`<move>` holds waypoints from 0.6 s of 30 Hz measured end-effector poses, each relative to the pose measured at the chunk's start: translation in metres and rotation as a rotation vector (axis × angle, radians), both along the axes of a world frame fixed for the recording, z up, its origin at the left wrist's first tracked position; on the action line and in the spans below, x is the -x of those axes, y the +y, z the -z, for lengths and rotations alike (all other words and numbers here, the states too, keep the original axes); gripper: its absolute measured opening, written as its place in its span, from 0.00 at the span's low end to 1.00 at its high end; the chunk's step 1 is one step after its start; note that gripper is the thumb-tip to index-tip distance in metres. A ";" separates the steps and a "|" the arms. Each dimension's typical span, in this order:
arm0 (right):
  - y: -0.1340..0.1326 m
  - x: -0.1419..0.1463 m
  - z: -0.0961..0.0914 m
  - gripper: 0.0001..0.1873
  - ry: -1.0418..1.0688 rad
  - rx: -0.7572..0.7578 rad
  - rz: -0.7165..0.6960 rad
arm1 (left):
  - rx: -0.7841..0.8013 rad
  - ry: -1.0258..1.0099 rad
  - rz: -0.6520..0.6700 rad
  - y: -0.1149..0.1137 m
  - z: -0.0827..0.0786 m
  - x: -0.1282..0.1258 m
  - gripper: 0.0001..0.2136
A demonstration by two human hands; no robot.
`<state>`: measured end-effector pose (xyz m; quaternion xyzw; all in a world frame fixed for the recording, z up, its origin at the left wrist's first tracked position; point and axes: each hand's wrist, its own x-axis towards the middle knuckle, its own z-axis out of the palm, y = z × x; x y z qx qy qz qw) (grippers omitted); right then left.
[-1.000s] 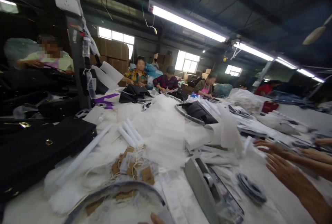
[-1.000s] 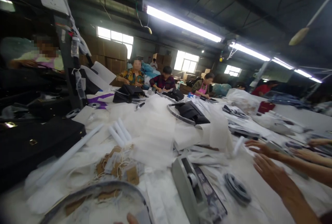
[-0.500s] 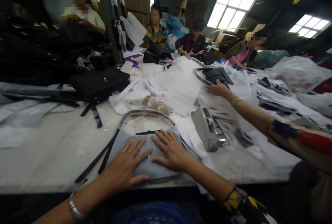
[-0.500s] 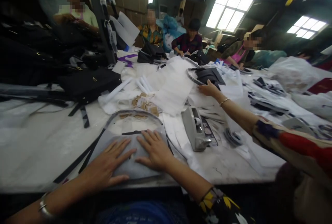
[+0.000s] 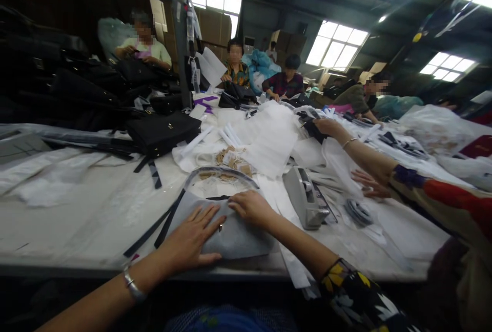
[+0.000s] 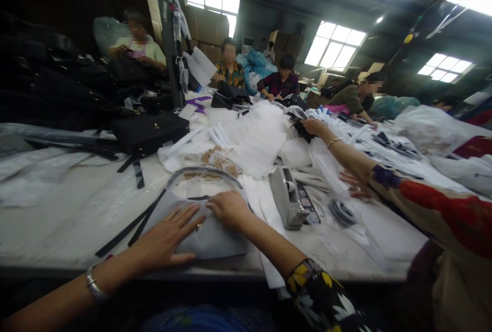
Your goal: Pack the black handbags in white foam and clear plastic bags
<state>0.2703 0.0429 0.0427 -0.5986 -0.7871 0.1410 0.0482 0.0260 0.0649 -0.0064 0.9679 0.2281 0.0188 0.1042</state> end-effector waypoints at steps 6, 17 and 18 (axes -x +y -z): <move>0.077 0.009 0.006 0.14 -0.056 0.146 0.047 | 0.031 -0.023 -0.015 -0.002 0.000 0.001 0.40; 0.085 -0.021 -0.016 0.35 0.038 0.539 -0.325 | 0.116 -0.068 -0.021 -0.011 -0.003 0.005 0.45; 0.084 -0.021 -0.017 0.40 0.028 0.554 -0.368 | 0.127 -0.068 -0.019 -0.012 -0.002 0.005 0.46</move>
